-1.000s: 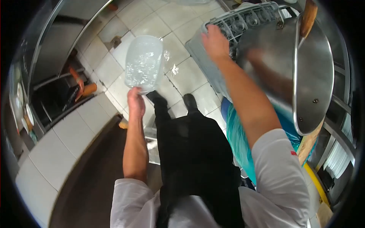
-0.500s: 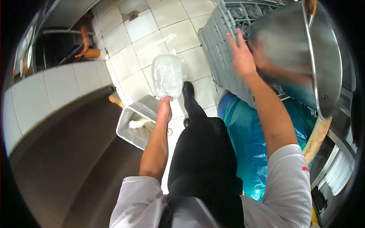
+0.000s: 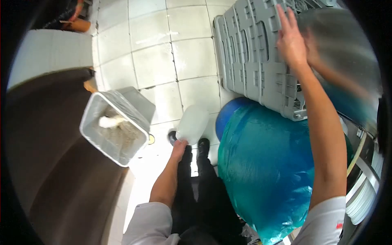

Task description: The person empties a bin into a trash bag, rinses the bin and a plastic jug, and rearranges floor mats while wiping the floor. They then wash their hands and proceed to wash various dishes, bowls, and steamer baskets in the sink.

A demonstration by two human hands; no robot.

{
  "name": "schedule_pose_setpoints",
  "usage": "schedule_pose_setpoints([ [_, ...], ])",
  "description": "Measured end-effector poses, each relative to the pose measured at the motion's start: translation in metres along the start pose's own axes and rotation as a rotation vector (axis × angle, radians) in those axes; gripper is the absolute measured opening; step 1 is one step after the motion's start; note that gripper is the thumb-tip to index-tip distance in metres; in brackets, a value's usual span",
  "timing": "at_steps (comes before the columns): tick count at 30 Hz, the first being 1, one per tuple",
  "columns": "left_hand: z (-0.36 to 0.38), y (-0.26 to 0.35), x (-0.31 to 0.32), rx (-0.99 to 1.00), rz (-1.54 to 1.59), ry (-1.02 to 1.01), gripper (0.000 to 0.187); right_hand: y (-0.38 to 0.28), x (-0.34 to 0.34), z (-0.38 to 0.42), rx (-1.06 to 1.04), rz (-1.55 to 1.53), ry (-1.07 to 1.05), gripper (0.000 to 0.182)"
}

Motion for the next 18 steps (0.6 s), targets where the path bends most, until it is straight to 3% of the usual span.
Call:
schedule_pose_setpoints([
  [1,-0.003,-0.011,0.008,-0.017,0.029,0.013,0.028,-0.002,-0.002,0.0,0.061,0.024,-0.055,0.066],
  [3,-0.055,-0.096,0.003,-0.118,-0.006,-0.017,0.035,-0.011,-0.009,0.0,0.193,0.066,-0.152,0.058],
  [6,-0.086,-0.106,0.024,-0.223,-0.203,0.098,0.043,-0.022,-0.005,0.006,0.069,0.153,-0.041,0.064],
  [8,-0.137,-0.166,0.029,-0.046,-0.254,0.02,0.041,-0.032,-0.009,0.009,0.087,0.266,-0.05,0.064],
  [9,-0.154,-0.176,0.031,-0.15,-0.176,0.013,0.038,-0.035,-0.012,0.008,0.084,0.246,-0.054,0.064],
  [13,-0.175,-0.15,0.039,-0.378,0.117,0.078,0.044,-0.018,-0.002,0.003,0.065,0.176,-0.079,0.064],
  [18,-0.193,-0.087,0.034,-0.26,0.191,0.111,0.051,-0.045,-0.012,0.009,0.108,0.195,-0.074,0.064],
])
Point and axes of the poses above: each hand's wrist, its own z-axis away from the middle knuckle, its own x-axis out of the palm, y = z × x, the point moved 2 cm from there along -z, towards the middle knuckle, and after that the axes turned 3 degrees about -y, right-handed, at the moved point
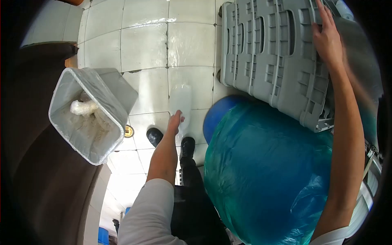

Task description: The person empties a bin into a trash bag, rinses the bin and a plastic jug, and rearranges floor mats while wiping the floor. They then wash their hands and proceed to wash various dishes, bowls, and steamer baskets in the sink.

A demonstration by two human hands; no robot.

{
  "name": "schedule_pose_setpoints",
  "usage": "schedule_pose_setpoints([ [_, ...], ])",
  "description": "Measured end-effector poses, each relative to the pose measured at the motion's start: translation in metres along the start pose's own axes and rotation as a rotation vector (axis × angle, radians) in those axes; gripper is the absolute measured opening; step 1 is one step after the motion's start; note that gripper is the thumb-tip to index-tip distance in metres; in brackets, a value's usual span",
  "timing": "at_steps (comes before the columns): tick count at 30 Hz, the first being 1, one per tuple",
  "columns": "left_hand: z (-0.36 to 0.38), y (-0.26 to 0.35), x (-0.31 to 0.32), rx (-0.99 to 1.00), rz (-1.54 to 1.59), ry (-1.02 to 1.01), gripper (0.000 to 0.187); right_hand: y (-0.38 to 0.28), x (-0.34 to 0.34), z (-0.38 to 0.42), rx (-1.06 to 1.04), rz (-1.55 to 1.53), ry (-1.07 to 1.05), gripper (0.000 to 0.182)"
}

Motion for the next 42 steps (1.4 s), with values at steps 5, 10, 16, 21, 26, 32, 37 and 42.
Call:
schedule_pose_setpoints([
  [5,0.027,0.076,0.005,0.256,0.01,0.06,0.046,0.047,0.028,-0.019,-0.193,-0.018,0.109,0.066],
  [10,0.061,0.112,0.005,0.372,0.1,0.115,0.038,0.055,0.034,-0.023,-0.202,-0.097,0.099,0.066],
  [16,0.101,0.064,-0.002,0.263,0.088,0.203,0.037,0.059,0.038,-0.025,-0.172,-0.129,0.089,0.068],
  [21,0.115,-0.007,-0.002,0.122,0.189,0.31,0.042,0.053,0.032,-0.024,-0.124,-0.13,0.037,0.069],
  [26,0.069,-0.046,-0.023,-0.143,0.386,0.221,0.046,0.052,0.03,-0.023,-0.139,-0.09,0.04,0.068],
  [32,0.006,0.001,-0.052,-0.183,0.686,0.168,0.044,0.056,0.035,-0.025,-0.18,-0.042,0.081,0.065],
  [37,0.011,0.073,-0.065,-0.122,0.495,0.091,0.046,0.058,0.036,-0.028,-0.159,-0.075,0.068,0.065],
  [42,0.023,0.122,-0.064,0.093,0.513,0.157,0.047,0.055,0.034,-0.027,-0.14,-0.1,0.05,0.066],
])
Point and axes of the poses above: each hand's wrist, its own z-axis away from the middle knuckle, its own x-axis out of the palm, y = z × x, the point moved 2 cm from there along -z, towards the middle knuckle, and after that the axes turned 3 degrees about -y, right-handed, at the moved point
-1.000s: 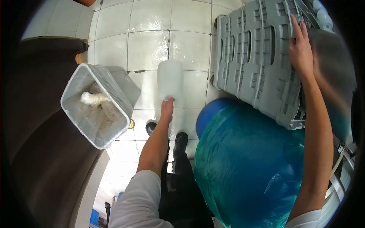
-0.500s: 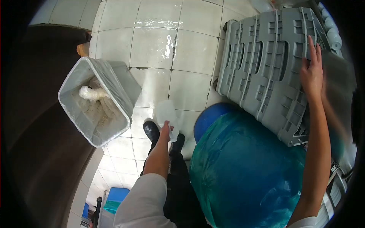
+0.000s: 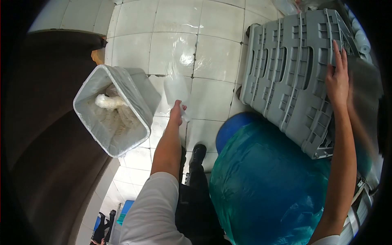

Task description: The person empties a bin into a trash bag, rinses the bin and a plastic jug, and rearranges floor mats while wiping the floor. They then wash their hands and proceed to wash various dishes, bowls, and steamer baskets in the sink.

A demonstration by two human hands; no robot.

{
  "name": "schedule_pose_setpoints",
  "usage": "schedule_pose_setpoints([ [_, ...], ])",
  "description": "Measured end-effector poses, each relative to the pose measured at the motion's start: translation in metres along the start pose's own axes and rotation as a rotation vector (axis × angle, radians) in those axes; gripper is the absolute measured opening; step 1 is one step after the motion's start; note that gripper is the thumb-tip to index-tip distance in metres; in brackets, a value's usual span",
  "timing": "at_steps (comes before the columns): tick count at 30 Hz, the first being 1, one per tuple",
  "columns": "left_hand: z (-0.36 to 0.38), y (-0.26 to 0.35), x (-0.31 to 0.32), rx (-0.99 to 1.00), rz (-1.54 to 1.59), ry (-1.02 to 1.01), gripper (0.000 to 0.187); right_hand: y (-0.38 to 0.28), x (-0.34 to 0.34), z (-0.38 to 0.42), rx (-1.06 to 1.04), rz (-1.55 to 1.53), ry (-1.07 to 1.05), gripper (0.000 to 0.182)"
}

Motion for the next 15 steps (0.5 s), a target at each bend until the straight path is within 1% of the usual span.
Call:
schedule_pose_setpoints([
  [1,0.009,0.012,0.006,0.052,-0.035,-0.005,0.048,0.0,0.0,0.0,0.005,0.006,0.0,0.066],
  [4,0.031,0.04,0.022,0.284,0.086,-0.088,0.048,0.0,-0.001,-0.001,0.013,0.0,-0.007,0.068],
  [7,0.034,0.049,0.025,0.441,0.07,-0.126,0.048,-0.002,0.0,-0.003,-0.003,-0.022,0.008,0.069],
  [9,0.051,0.042,0.025,0.429,0.065,-0.114,0.045,-0.002,0.001,-0.002,-0.025,0.017,0.049,0.07],
  [11,0.071,0.025,0.018,0.379,0.016,-0.109,0.043,-0.005,-0.001,-0.001,0.017,-0.021,0.026,0.07],
  [13,0.07,-0.017,-0.003,0.32,0.013,-0.065,0.039,-0.008,-0.004,-0.001,0.066,-0.065,-0.008,0.071],
  [15,0.108,-0.041,-0.009,0.236,0.017,-0.059,0.039,-0.01,-0.006,-0.002,0.118,-0.111,-0.059,0.072],
])
Point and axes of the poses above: each hand's wrist, its own z-axis away from the middle knuckle, its own x-axis out of the palm, y = z × x, the point moved 2 cm from there along -z, towards the middle knuckle, and after that the axes turned 3 degrees about -y, right-handed, at the moved point
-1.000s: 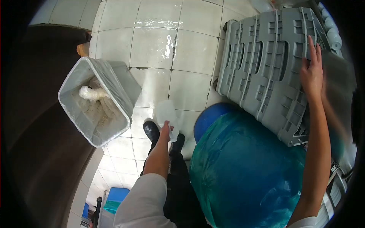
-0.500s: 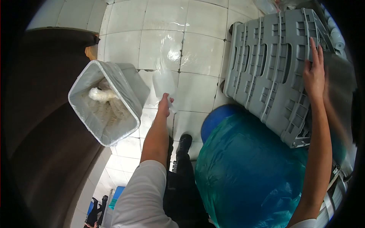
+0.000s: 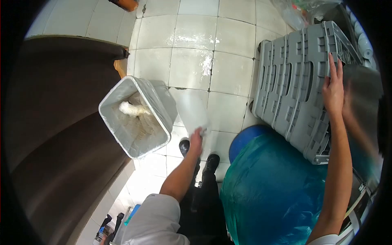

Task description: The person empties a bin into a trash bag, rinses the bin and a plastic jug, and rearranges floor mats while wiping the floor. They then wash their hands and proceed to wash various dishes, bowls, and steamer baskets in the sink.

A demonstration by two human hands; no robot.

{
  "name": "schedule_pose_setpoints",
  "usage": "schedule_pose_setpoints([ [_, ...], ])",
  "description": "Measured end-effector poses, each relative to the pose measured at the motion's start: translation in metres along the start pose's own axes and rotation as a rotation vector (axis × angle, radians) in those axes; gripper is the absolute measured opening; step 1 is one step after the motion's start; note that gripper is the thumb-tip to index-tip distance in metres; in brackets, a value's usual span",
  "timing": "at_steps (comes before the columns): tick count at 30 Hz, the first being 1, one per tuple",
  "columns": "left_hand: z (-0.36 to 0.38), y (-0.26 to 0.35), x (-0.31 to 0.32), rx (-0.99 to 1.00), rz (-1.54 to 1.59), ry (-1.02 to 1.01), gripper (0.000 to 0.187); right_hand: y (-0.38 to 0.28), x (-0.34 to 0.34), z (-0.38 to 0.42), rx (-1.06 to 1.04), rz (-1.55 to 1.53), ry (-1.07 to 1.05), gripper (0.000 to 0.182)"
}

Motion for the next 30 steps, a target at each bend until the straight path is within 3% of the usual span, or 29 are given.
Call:
schedule_pose_setpoints([
  [5,0.039,-0.044,-0.014,-0.324,0.133,0.1,0.05,0.0,-0.001,-0.001,0.01,-0.006,-0.012,0.072],
  [8,-0.002,-0.056,-0.026,-0.467,0.309,0.048,0.052,-0.006,-0.002,0.0,0.04,-0.033,-0.037,0.073],
  [11,-0.057,-0.016,-0.014,-0.509,0.467,0.042,0.06,-0.004,-0.002,-0.002,0.001,-0.018,-0.007,0.074],
  [14,-0.093,0.088,0.031,-0.159,0.547,0.118,0.049,-0.006,-0.004,-0.001,-0.013,-0.002,0.016,0.075],
  [15,-0.092,0.135,0.051,-0.116,0.655,0.246,0.046,-0.008,-0.005,-0.001,0.002,-0.03,0.006,0.075],
  [17,-0.099,0.208,0.076,0.104,0.665,0.145,0.045,-0.014,-0.013,-0.002,0.065,-0.091,-0.038,0.078],
  [20,-0.053,0.312,0.122,0.249,0.442,-0.184,0.045,-0.018,-0.019,-0.004,0.116,-0.126,-0.066,0.08],
  [24,0.027,0.38,0.149,0.189,0.281,-0.305,0.044,-0.021,-0.029,-0.005,0.097,-0.156,-0.084,0.082],
  [27,0.083,0.383,0.146,0.135,0.125,-0.354,0.048,-0.012,-0.025,-0.004,0.053,-0.183,-0.047,0.084],
  [30,0.133,0.377,0.134,0.008,0.051,-0.235,0.057,-0.01,-0.03,-0.004,0.079,-0.211,-0.048,0.086],
])
Point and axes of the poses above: each hand's wrist, its own z-axis away from the middle knuckle, its own x-axis out of the palm, y = z × x, the point moved 2 cm from there along -z, towards the middle knuckle, and after that the axes turned 3 degrees about -y, right-handed, at the moved point
